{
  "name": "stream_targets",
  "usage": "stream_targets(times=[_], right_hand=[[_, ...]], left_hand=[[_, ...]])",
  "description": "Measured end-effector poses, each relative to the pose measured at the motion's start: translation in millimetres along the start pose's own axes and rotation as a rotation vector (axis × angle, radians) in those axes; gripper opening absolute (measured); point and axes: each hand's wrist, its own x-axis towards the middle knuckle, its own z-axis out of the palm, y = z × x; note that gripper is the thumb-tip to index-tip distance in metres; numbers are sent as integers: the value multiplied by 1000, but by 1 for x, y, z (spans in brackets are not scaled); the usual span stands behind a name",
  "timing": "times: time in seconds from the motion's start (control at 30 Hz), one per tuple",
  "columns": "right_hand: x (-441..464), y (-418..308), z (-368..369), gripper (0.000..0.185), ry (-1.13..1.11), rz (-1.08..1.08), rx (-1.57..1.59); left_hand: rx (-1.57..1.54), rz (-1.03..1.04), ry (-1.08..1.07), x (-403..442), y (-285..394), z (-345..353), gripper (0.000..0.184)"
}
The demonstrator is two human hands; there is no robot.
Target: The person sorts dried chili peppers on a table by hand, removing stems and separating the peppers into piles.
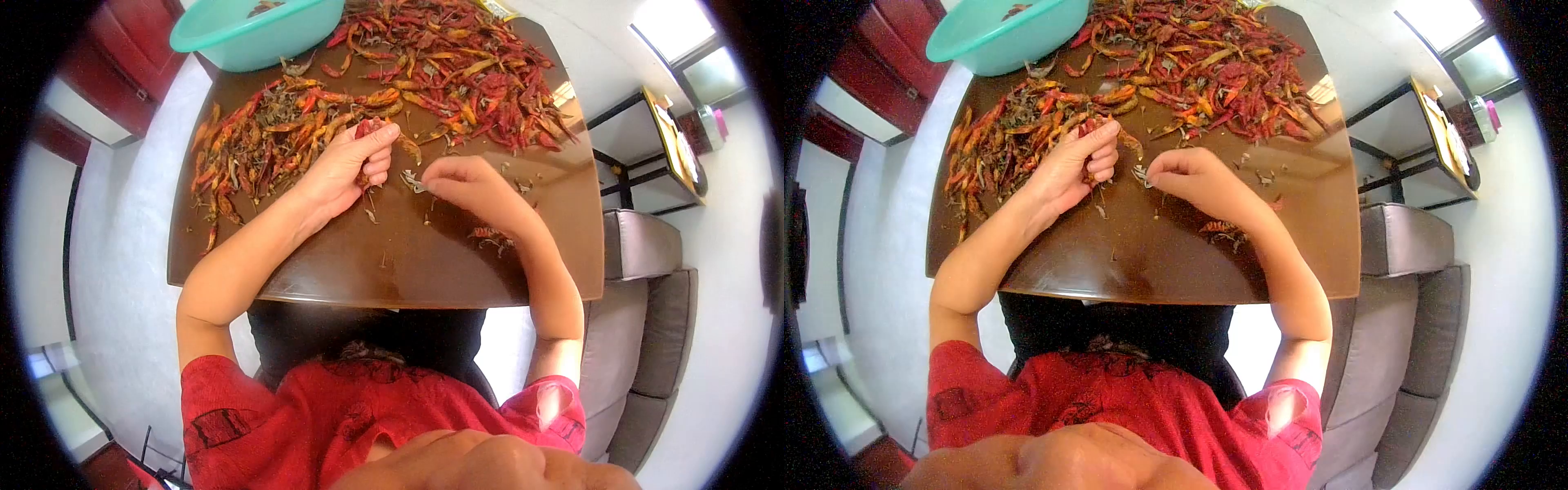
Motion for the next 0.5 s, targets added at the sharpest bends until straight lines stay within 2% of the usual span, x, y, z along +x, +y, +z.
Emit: stream_targets(times=[0.03,0.13,0.2,0.23,0.27,0.3,0.33,0.37,0.4,0.43,0.47,0.5], right_hand=[[-2,-3,-5,16,2,1,-6],[-9,-23,-26,14,269,31,56],[-8,-27,-44,13,366,65,136],[-5,-28,-53,14,417,44,141],[-2,-28,-63,14,421,46,135],[2,-28,-73,15,449,21,-4],[7,-29,-80,17,474,-6,-145],[13,-29,-83,17,474,-8,-152],[22,-29,-82,19,491,-79,-267],[30,-32,-80,21,507,-152,-382],[41,-36,-76,25,462,-244,-495],[53,-40,-68,24,467,-188,-522]], left_hand=[[-13,-8,-3,0,0,0,21],[-9,-9,-14,0,3,0,21],[8,-11,-21,-1,6,-1,20],[114,-20,-7,-1,9,-1,17],[219,-27,8,-1,11,-1,15],[215,-26,2,-2,13,0,15],[423,-48,-8,-2,15,0,15],[632,-68,-14,-2,17,0,17],[882,181,-63,7,5,-10,23],[1074,287,-102,7,5,-11,24],[1189,277,-73,5,3,-12,23],[1303,265,-42,-2,3,-8,23]])
